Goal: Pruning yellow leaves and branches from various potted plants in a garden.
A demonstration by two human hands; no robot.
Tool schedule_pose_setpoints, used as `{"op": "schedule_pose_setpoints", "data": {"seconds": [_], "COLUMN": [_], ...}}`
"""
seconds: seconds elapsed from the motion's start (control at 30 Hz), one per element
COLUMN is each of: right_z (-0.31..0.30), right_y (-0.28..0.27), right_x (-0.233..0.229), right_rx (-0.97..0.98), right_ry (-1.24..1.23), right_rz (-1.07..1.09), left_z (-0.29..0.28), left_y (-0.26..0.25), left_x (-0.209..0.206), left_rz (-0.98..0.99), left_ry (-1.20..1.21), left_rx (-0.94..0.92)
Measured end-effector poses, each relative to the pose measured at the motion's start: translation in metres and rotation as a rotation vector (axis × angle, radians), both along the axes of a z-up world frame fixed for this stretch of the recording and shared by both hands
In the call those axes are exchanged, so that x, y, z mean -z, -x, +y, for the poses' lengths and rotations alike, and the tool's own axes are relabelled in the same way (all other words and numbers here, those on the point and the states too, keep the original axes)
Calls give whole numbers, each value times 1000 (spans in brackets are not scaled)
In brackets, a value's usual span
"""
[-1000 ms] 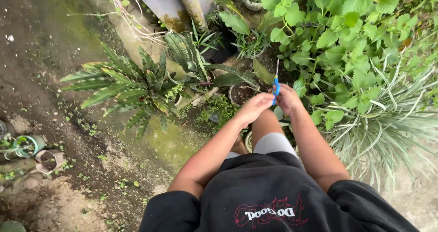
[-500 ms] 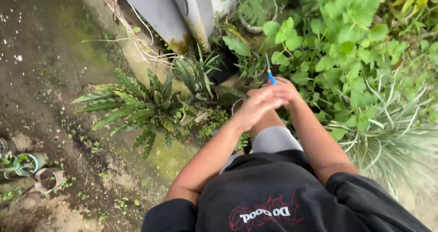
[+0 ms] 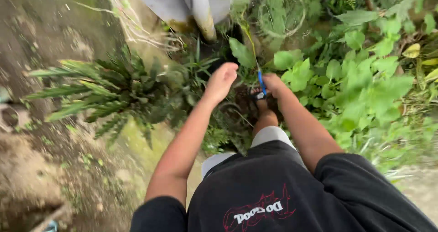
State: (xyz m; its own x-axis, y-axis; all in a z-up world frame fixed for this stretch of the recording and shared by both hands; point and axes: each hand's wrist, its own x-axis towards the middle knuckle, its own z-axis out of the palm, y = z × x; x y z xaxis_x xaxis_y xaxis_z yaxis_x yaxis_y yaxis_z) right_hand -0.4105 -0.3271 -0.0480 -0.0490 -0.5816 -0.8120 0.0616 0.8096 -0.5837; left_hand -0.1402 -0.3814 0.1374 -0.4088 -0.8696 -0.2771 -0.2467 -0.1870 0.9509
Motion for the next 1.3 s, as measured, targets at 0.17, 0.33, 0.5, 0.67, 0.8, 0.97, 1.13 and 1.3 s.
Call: {"op": "schedule_pose_setpoints", "data": {"seconds": [0.17, 0.33, 0.5, 0.67, 0.8, 0.97, 1.13, 1.3], "right_z": [-53, -110, -147, -163, -179, -162, -128, -128], "right_y": [61, 74, 104, 111, 95, 111, 147, 141], "right_x": [78, 140, 228, 270, 278, 315, 301, 230], "right_rx": [-268, -452, -828, -1101, -1052, -961, -794, -878], "right_ry": [-2, 13, 4, -111, -84, -125, 54, 118], "right_rz": [208, 419, 658, 718, 734, 640, 438, 303], "left_z": [-73, -119, -130, -97, -95, -87, -89, -122], "left_y": [83, 138, 164, 173, 181, 178, 175, 157], "left_x": [56, 147, 222, 294, 310, 381, 444, 402], "left_rz": [-420, -705, -836, -707, -456, -282, 122, 120], "left_ry": [79, 59, -103, -95, -96, -111, -252, -545], "left_rx": [55, 114, 172, 38, -178, -239, -423, -582]}}
